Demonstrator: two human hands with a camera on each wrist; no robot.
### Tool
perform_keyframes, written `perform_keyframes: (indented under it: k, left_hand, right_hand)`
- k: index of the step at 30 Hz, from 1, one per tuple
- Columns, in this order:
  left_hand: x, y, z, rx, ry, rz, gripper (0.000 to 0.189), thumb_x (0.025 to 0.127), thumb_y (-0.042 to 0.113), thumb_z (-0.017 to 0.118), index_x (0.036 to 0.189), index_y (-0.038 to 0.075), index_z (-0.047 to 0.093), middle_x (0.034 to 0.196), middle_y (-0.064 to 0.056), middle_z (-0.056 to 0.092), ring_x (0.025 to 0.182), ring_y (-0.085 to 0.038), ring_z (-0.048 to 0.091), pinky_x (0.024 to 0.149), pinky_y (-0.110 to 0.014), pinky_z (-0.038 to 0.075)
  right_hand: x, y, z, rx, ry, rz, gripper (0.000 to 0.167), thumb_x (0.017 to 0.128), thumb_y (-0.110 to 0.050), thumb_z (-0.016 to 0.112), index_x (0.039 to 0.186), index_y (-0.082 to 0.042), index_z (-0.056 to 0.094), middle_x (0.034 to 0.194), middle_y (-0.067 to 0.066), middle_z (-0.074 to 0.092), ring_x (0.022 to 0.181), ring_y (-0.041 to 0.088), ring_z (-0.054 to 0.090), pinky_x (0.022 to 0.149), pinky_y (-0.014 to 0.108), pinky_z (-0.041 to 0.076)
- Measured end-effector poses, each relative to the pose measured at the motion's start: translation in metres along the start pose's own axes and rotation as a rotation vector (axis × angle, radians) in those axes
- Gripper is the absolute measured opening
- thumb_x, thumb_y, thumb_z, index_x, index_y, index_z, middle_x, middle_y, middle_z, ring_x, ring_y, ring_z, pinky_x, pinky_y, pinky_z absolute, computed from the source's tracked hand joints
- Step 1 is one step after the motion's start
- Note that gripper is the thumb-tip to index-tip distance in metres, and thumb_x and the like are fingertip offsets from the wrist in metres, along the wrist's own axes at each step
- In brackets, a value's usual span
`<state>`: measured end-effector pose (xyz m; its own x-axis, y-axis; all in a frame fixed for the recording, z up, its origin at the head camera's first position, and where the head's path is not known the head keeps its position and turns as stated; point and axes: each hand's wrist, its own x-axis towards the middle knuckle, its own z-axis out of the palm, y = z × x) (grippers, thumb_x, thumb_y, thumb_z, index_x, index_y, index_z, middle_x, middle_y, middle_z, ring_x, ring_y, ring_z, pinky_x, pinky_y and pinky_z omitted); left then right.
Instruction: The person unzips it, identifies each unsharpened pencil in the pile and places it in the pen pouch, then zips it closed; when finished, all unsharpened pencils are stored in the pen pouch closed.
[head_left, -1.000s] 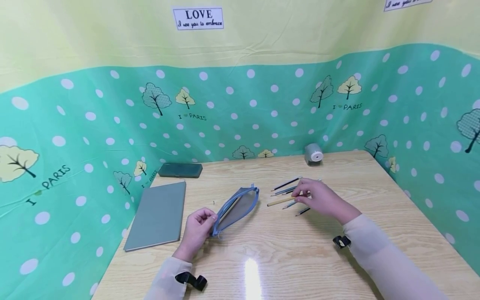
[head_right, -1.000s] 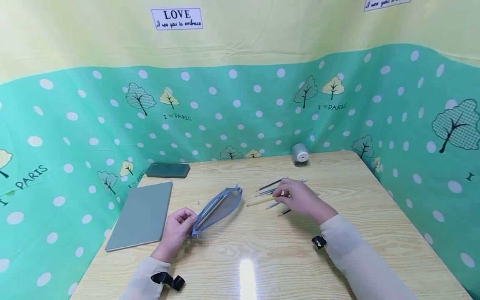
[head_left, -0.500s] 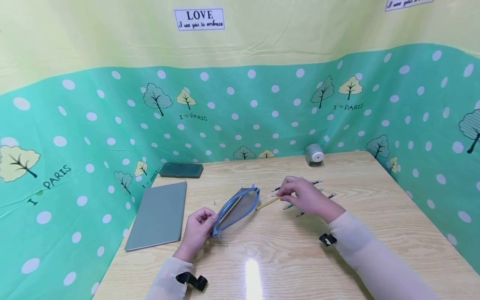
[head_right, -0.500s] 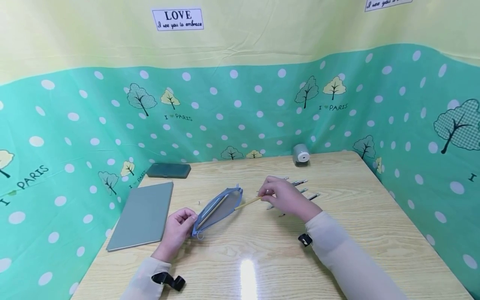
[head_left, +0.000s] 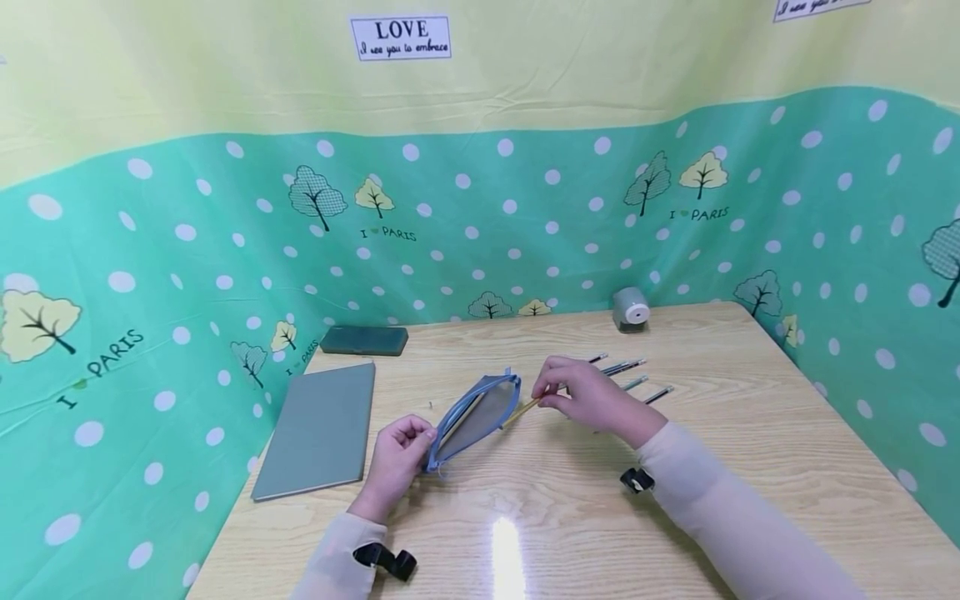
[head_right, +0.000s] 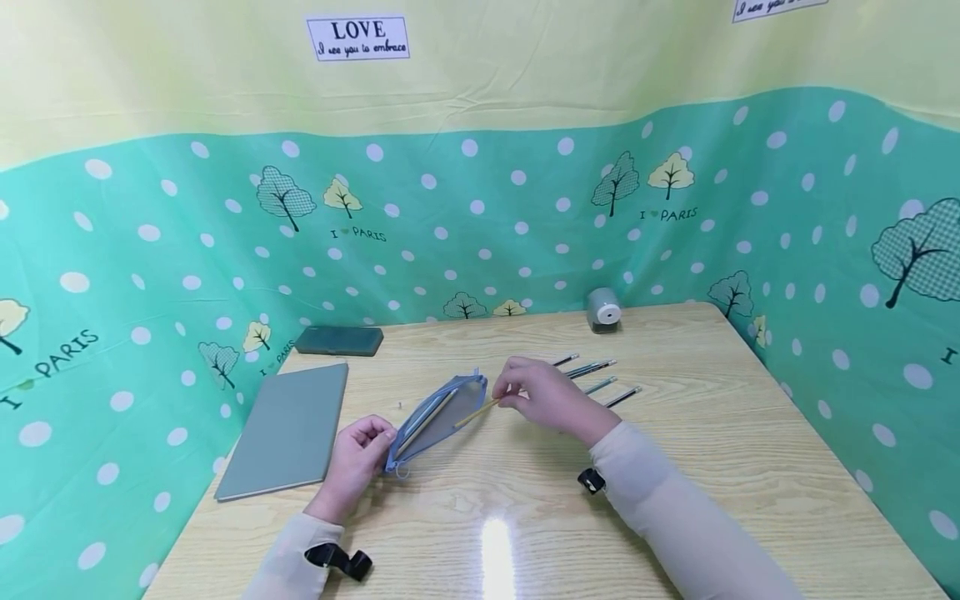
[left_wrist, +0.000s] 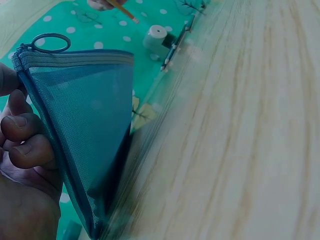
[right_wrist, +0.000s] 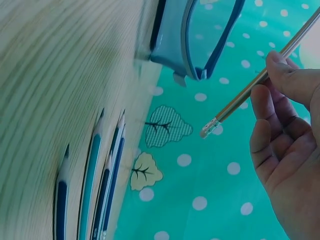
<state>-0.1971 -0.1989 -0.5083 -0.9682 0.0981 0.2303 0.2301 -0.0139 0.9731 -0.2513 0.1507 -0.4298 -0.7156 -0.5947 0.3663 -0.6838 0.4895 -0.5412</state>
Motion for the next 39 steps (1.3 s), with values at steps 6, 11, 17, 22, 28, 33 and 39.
perform_keyframes:
  k: [6, 11, 17, 22, 28, 33, 39]
  left_hand:
    - [0.0, -0.001, 0.0, 0.002, 0.002, 0.001, 0.015, 0.1, 0.004, 0.068, 0.095, -0.009, 0.064, 0.063, 0.001, 0.051, 0.049, -0.006, 0.041, 0.043, -0.019, 0.034]
    - [0.0, 0.0, 0.0, -0.005, -0.001, 0.002, 0.015, 0.1, 0.004, 0.068, 0.095, -0.009, 0.064, 0.063, 0.001, 0.051, 0.049, -0.007, 0.041, 0.043, -0.019, 0.034]
    - [0.0, 0.0, 0.0, -0.002, -0.003, -0.004, 0.016, 0.1, 0.005, 0.068, 0.095, -0.01, 0.064, 0.063, 0.002, 0.051, 0.049, -0.006, 0.041, 0.043, -0.019, 0.034]
    - [0.0, -0.001, 0.0, 0.002, -0.006, -0.001, 0.017, 0.1, 0.004, 0.068, 0.096, -0.012, 0.063, 0.063, 0.002, 0.051, 0.048, -0.006, 0.04, 0.043, -0.019, 0.033]
    - [0.0, 0.0, 0.0, 0.005, -0.008, 0.002, 0.019, 0.101, 0.003, 0.067, 0.097, -0.015, 0.062, 0.063, 0.002, 0.05, 0.048, -0.006, 0.039, 0.042, -0.019, 0.033]
    - [0.0, -0.001, -0.001, 0.009, -0.015, 0.013, 0.019, 0.101, 0.003, 0.066, 0.097, -0.015, 0.061, 0.063, 0.003, 0.051, 0.049, -0.005, 0.04, 0.042, -0.019, 0.033]
    - [0.001, -0.001, -0.001, 0.003, -0.008, 0.011, 0.016, 0.1, 0.004, 0.068, 0.095, -0.011, 0.063, 0.062, 0.003, 0.051, 0.048, -0.006, 0.04, 0.043, -0.02, 0.033]
  right_hand:
    - [0.006, -0.005, 0.006, 0.004, -0.01, -0.029, 0.019, 0.09, -0.004, 0.082, 0.096, -0.022, 0.077, 0.096, -0.012, 0.063, 0.088, 0.005, 0.063, 0.078, 0.035, 0.059]
    - [0.01, -0.01, 0.011, -0.007, -0.021, -0.013, 0.02, 0.091, -0.005, 0.081, 0.095, -0.024, 0.076, 0.096, -0.012, 0.062, 0.088, 0.005, 0.062, 0.076, 0.028, 0.056]
    - [0.017, -0.012, 0.017, -0.014, -0.037, -0.032, 0.022, 0.091, -0.004, 0.08, 0.096, -0.025, 0.075, 0.097, -0.014, 0.061, 0.087, 0.004, 0.062, 0.075, 0.027, 0.055]
    - [0.024, -0.014, 0.023, -0.007, -0.037, -0.067, 0.021, 0.091, -0.005, 0.081, 0.095, -0.025, 0.075, 0.096, -0.013, 0.062, 0.086, 0.004, 0.061, 0.073, 0.027, 0.054]
    - [0.031, -0.018, 0.03, 0.014, -0.049, -0.085, 0.018, 0.091, -0.006, 0.081, 0.095, -0.023, 0.076, 0.094, -0.011, 0.061, 0.084, 0.004, 0.06, 0.069, 0.026, 0.053]
    - [0.037, -0.021, 0.036, 0.028, -0.084, -0.069, 0.017, 0.092, -0.008, 0.081, 0.096, -0.023, 0.077, 0.095, -0.013, 0.061, 0.084, 0.004, 0.06, 0.07, 0.025, 0.054]
    - [0.043, -0.021, 0.044, 0.067, -0.1, -0.081, 0.018, 0.09, -0.006, 0.081, 0.097, -0.022, 0.078, 0.096, -0.014, 0.063, 0.086, 0.004, 0.061, 0.075, 0.025, 0.056]
